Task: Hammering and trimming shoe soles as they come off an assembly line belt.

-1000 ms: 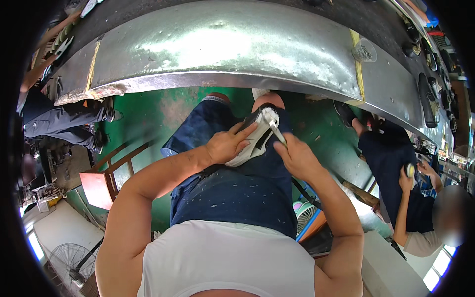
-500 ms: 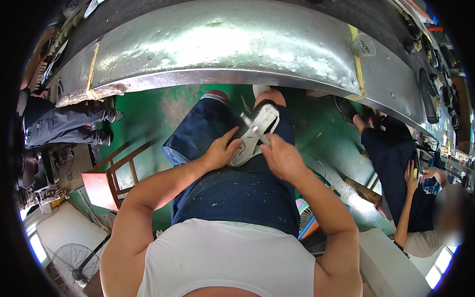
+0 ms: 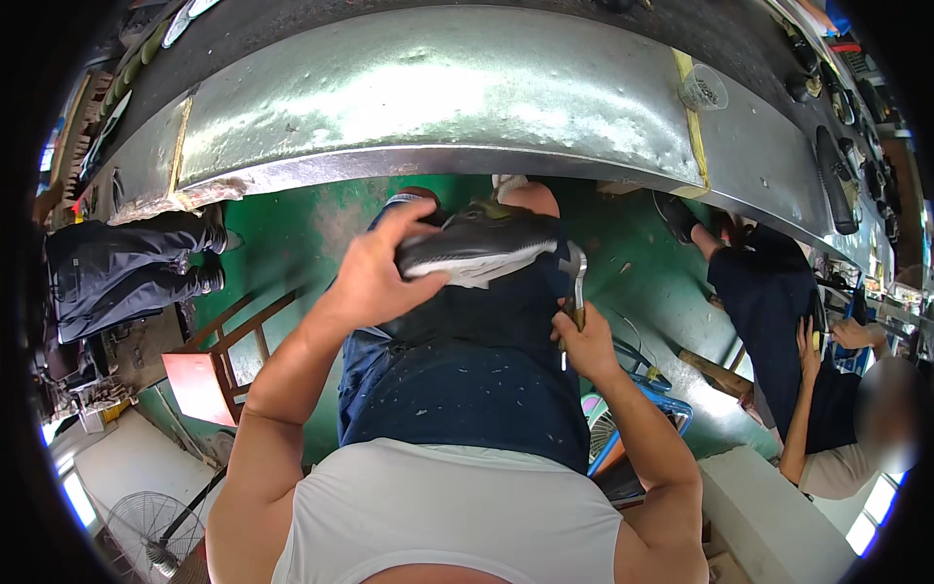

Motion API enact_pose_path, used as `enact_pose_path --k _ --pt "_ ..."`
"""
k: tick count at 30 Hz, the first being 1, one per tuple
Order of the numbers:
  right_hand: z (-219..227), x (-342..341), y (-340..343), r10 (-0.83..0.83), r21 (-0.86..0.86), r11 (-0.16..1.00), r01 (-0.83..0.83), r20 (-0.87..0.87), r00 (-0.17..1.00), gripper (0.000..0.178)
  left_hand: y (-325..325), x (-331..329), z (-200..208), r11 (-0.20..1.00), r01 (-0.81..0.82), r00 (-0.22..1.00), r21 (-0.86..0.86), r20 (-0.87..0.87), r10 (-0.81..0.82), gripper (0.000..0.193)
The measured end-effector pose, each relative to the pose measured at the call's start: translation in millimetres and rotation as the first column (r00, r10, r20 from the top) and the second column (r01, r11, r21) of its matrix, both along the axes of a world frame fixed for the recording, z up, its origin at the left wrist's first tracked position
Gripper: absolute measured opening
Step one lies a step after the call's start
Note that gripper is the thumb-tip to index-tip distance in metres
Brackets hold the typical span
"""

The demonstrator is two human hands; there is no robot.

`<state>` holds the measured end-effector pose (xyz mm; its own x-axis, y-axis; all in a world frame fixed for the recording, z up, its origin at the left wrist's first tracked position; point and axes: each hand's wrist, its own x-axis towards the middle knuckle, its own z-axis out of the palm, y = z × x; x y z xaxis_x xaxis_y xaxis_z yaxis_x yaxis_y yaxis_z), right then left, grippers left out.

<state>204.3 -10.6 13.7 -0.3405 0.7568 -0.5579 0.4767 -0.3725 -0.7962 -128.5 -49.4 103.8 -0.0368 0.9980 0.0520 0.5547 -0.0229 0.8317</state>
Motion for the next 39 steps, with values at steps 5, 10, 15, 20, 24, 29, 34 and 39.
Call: enact_pose_path --k 5,10,15,20,24,29,34,39 --pt "17 1 21 0.086 -0.037 0.996 -0.083 0.081 0.993 0.033 46 22 -8 0.990 -0.047 0.932 0.134 0.362 -0.005 0.063" --pt "49 -11 18 0.117 0.068 0.991 -0.113 -0.060 0.991 0.032 38 38 -103 0.964 0.030 0.999 -0.264 -0.009 -0.034 0.056" --pt "41 -6 23 0.240 -0.237 0.940 -0.246 -0.054 0.969 0.030 10 37 -112 0.942 -0.088 0.987 -0.325 0.099 0.126 0.043" --pt "39 -31 29 0.271 -0.441 0.824 -0.357 -0.246 0.931 0.029 5 46 -106 0.958 -0.155 0.988 -0.243 -0.063 0.143 0.026" --pt "43 -48 41 0.104 -0.549 0.800 -0.242 -0.271 0.957 0.027 5 47 -107 0.965 -0.135 0.988 -0.226 -0.109 0.113 0.027" --pt "18 -56 38 0.531 0.315 0.714 -0.626 0.339 0.777 0.021 11 41 -98 0.958 -0.099 0.995 -0.269 -0.045 0.090 0.028" --pt "32 -47 37 0.538 0.104 0.819 -0.565 0.208 0.817 0.021 7 42 -98 0.944 -0.063 0.997 -0.325 -0.071 0.043 0.030" --pt "58 -48 69 0.565 -0.332 0.775 -0.539 -0.020 0.825 0.024 10 55 -92 0.988 -0.070 0.970 -0.135 -0.240 0.037 0.030"
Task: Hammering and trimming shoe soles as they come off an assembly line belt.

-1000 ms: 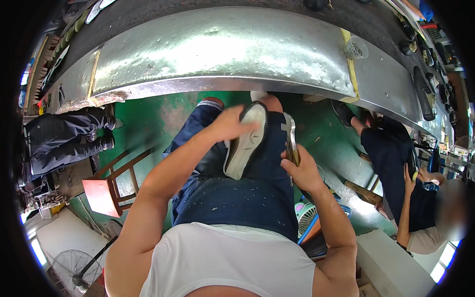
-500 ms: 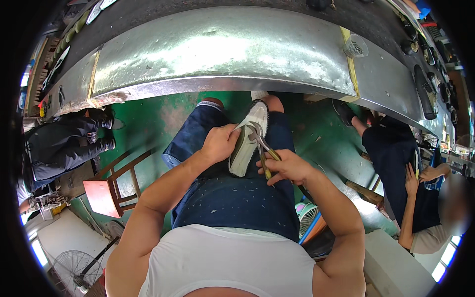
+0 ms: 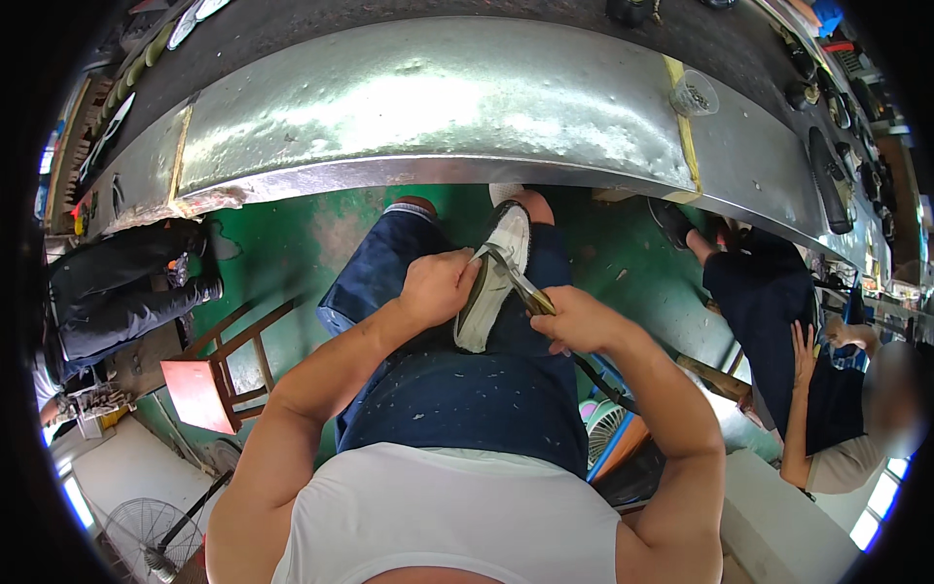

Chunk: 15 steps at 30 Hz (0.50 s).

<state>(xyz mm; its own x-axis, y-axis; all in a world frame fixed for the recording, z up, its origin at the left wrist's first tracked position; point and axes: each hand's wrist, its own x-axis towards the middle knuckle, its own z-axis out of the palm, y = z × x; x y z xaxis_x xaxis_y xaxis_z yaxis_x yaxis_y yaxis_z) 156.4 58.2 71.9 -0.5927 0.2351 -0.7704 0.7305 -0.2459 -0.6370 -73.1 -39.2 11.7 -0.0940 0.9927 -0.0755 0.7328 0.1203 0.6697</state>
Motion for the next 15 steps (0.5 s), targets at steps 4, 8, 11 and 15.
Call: enact_pose_path --k 4,8,11,15 --pt "22 -8 35 0.026 -0.168 0.986 -0.018 0.043 0.999 0.026 -1 13 -5 0.981 -0.001 0.994 0.196 -0.108 0.023 0.030" --pt "26 -32 52 0.354 0.072 0.927 -0.368 0.151 0.923 0.029 16 -4 -31 0.987 -0.139 0.963 -0.084 0.220 0.154 0.037" --pt "24 -47 46 0.503 0.204 0.798 -0.567 0.294 0.813 0.031 8 5 -78 0.884 -0.289 0.573 -0.368 0.673 0.468 0.039" --pt "-17 -42 10 0.394 0.515 0.757 -0.402 0.131 0.910 0.032 -10 -9 -79 0.851 -0.002 -0.054 -0.526 0.849 0.525 0.068"
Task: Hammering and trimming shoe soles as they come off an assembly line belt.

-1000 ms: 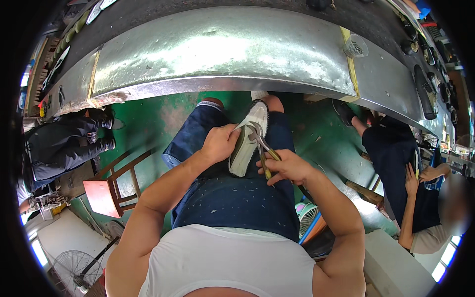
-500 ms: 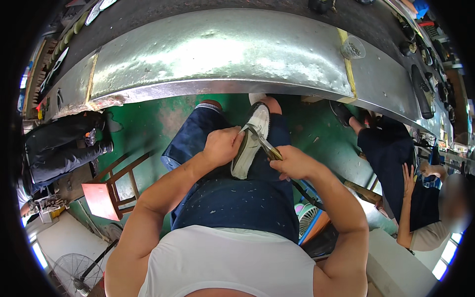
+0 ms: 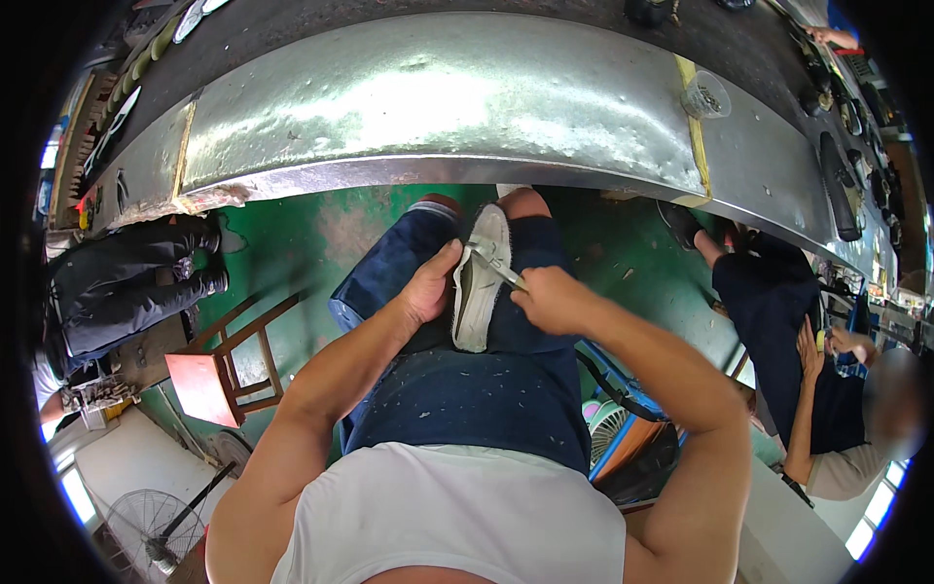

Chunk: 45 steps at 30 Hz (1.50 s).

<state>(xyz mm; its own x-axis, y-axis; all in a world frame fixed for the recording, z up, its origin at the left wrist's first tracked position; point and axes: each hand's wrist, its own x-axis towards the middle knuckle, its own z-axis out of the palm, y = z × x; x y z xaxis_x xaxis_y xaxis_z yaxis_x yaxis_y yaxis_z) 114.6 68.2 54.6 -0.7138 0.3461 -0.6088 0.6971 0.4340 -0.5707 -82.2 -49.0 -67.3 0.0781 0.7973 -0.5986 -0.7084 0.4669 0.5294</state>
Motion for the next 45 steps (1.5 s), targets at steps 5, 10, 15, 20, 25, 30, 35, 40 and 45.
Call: enact_pose_path --k 5,10,15,20,25,30,35,40,45 --pt "-25 1 -45 -0.348 0.003 0.937 0.350 -0.082 0.934 0.031 12 -3 11 0.996 0.073 0.965 0.043 -0.254 -0.060 0.099" --pt "-33 8 -34 -0.546 -0.556 0.635 0.536 0.169 0.821 0.030 15 5 29 0.999 0.040 0.985 0.026 -0.169 -0.035 0.089" --pt "-41 12 -47 -0.535 -0.437 0.743 0.507 0.067 0.842 0.026 20 2 19 0.997 0.078 0.996 0.022 -0.050 -0.077 0.080" --pt "-20 39 -3 -0.551 -0.811 0.355 0.464 0.220 0.805 0.036 19 10 27 0.997 0.070 0.992 -0.016 -0.108 -0.072 0.085" --pt "-30 25 3 -0.477 -0.616 0.629 0.474 0.176 0.861 0.028 16 8 12 0.998 0.059 0.992 -0.008 -0.108 -0.059 0.095" --pt "-37 10 -51 -0.661 -0.471 0.649 0.597 0.039 0.749 0.031 18 6 40 0.993 0.028 0.997 -0.117 -0.071 -0.037 0.103" --pt "-30 32 -32 -0.611 -0.669 0.527 0.524 0.130 0.781 0.027 16 6 32 0.993 0.082 0.995 -0.084 -0.055 -0.086 0.100" --pt "1 26 26 -0.357 -0.779 0.465 0.421 0.270 0.894 0.028 15 11 34 0.994 0.083 0.995 -0.069 -0.054 -0.087 0.093" --pt "-44 20 -31 -0.540 -0.618 0.640 0.456 0.061 0.840 0.031 20 12 50 0.986 -0.009 1.000 -0.168 -0.026 0.005 0.087"
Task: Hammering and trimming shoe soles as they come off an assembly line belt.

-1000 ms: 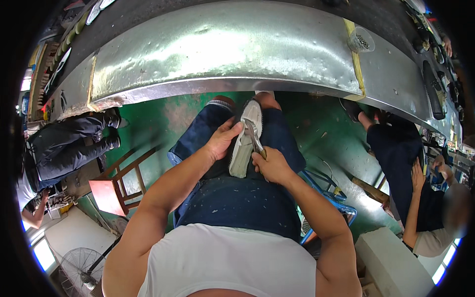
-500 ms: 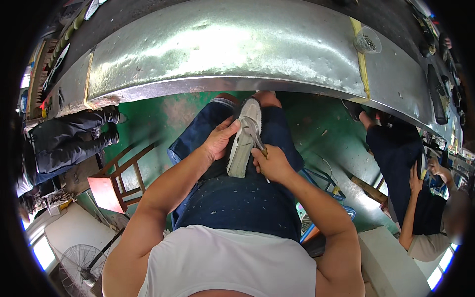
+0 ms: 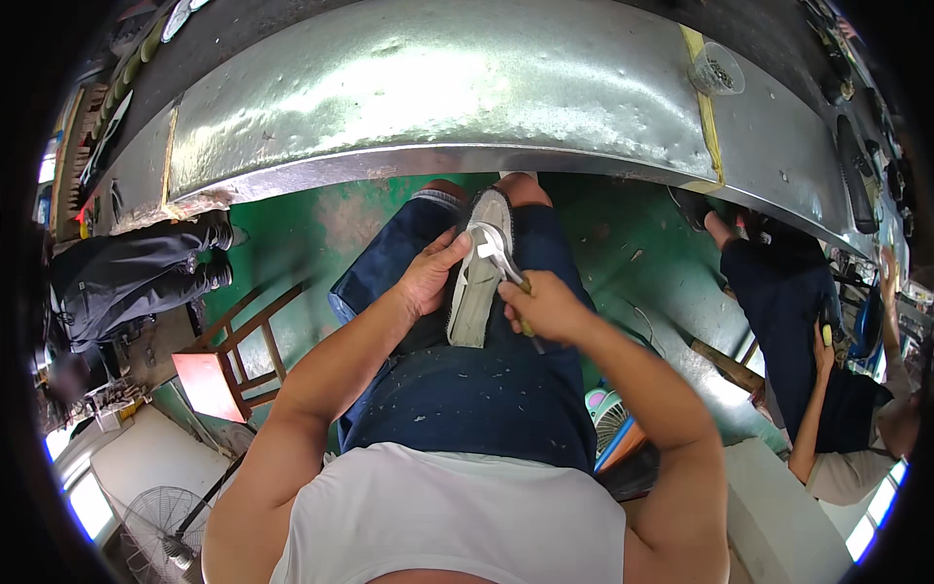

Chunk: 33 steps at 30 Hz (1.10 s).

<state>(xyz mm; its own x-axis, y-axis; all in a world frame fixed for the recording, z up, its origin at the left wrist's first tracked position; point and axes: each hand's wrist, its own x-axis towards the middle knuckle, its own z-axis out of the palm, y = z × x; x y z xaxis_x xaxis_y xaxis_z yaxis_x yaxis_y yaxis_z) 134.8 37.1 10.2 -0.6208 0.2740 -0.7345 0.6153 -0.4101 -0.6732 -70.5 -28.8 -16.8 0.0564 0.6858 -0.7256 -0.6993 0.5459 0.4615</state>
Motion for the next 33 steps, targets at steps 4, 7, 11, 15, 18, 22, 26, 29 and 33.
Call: enact_pose_path --k 4,7,11,15,18,22,26,29,33 --pt "-14 -8 -30 -0.263 0.035 0.964 0.263 -0.003 0.965 0.032 8 -3 1 0.999 0.035 0.999 -0.017 -0.038 -0.036 0.090" --pt "-16 0 -31 -0.333 -0.069 0.941 0.331 -0.022 0.943 0.031 15 -5 1 0.992 0.108 0.977 -0.067 -0.176 -0.118 0.094" --pt "0 35 9 -0.213 -0.493 0.860 0.132 -0.113 0.970 0.036 24 -1 -1 0.978 0.189 0.944 -0.093 -0.256 -0.207 0.089" --pt "32 45 35 0.005 -0.146 0.989 0.004 0.060 0.998 0.040 31 5 5 0.976 0.190 0.929 -0.109 -0.301 -0.215 0.080" --pt "34 18 34 -0.093 0.385 0.915 0.118 -0.083 0.992 0.046 33 11 24 0.969 0.231 0.911 -0.090 -0.329 -0.248 0.079" --pt "32 -14 50 0.158 0.437 0.861 -0.259 0.255 0.954 0.048 28 11 7 0.955 0.275 0.885 -0.108 -0.360 -0.295 0.079" --pt "32 -7 37 0.142 0.743 0.667 -0.056 -0.054 0.988 0.049 30 8 19 0.954 0.289 0.901 -0.081 -0.315 -0.299 0.084" --pt "21 -6 39 0.212 0.735 0.571 -0.364 0.297 0.931 0.046 30 8 15 0.939 0.320 0.865 -0.125 -0.365 -0.343 0.086" --pt "18 4 39 0.129 0.670 0.717 -0.191 0.141 0.982 0.044 29 9 4 0.933 0.342 0.851 -0.116 -0.383 -0.359 0.086"
